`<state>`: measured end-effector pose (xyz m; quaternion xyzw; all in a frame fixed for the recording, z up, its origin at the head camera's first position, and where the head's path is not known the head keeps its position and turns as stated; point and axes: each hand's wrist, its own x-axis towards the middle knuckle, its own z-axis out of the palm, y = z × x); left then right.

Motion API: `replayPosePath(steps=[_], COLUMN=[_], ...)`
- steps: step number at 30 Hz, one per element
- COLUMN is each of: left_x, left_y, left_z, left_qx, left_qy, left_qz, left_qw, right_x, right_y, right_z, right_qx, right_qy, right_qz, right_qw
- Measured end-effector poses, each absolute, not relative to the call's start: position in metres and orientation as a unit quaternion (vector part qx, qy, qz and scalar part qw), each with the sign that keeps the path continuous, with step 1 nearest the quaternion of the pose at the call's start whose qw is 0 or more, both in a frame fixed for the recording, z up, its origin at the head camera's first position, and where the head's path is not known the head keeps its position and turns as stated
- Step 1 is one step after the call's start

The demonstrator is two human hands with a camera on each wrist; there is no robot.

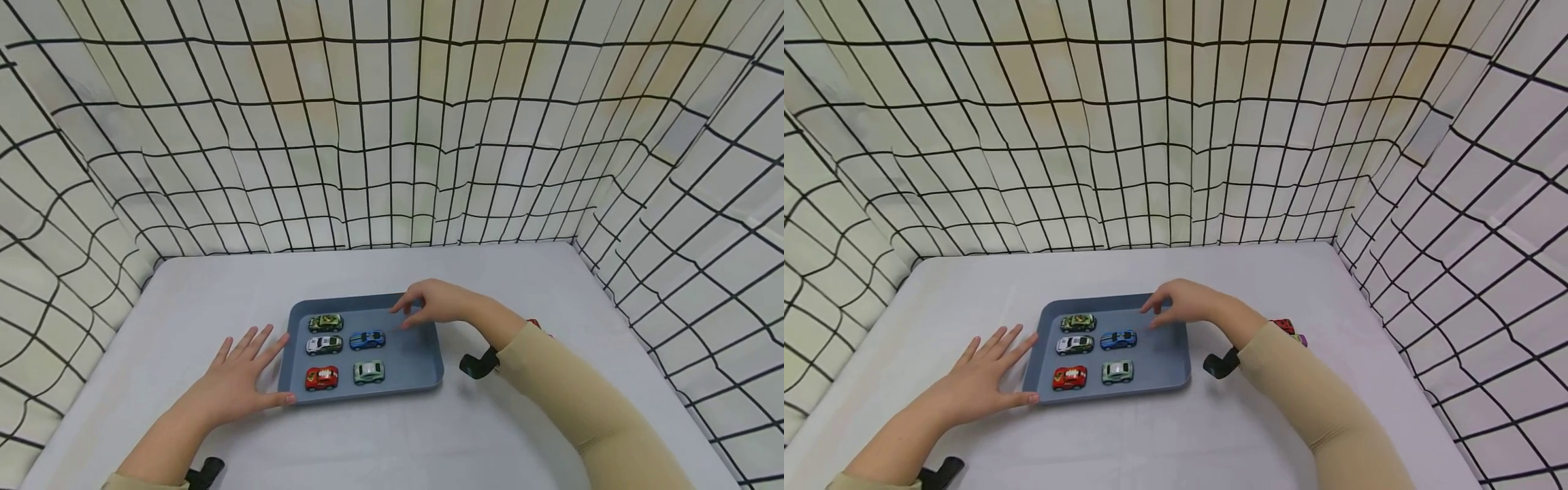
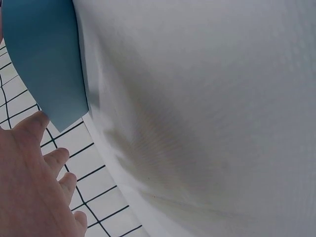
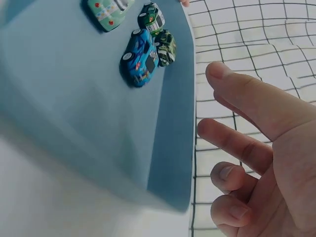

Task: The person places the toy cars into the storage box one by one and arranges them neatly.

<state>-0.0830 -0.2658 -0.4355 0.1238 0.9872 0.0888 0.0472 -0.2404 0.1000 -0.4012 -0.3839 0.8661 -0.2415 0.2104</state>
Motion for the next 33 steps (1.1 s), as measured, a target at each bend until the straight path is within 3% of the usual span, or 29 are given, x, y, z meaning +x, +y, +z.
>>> replayPosePath(steps=[24,33], left_x=[-0.083,-0.083], left_y=[-0.267,-0.267], left_z=[-0.437,-0.438], left_qx=[0.125,0.121], left_qy=[0.987,0.987], left_qz=[0.095,0.093], left_qw=[0.044,0.048], right_x=[-0.205,-0.199], right_y=[0.238,0.265], right_z=[-0.412,-0.41], right_qx=[-0.282,-0.261], right_qy=[0.898,0.9], right_qz=[-0.257,-0.268], right_qw=[0.218,0.224])
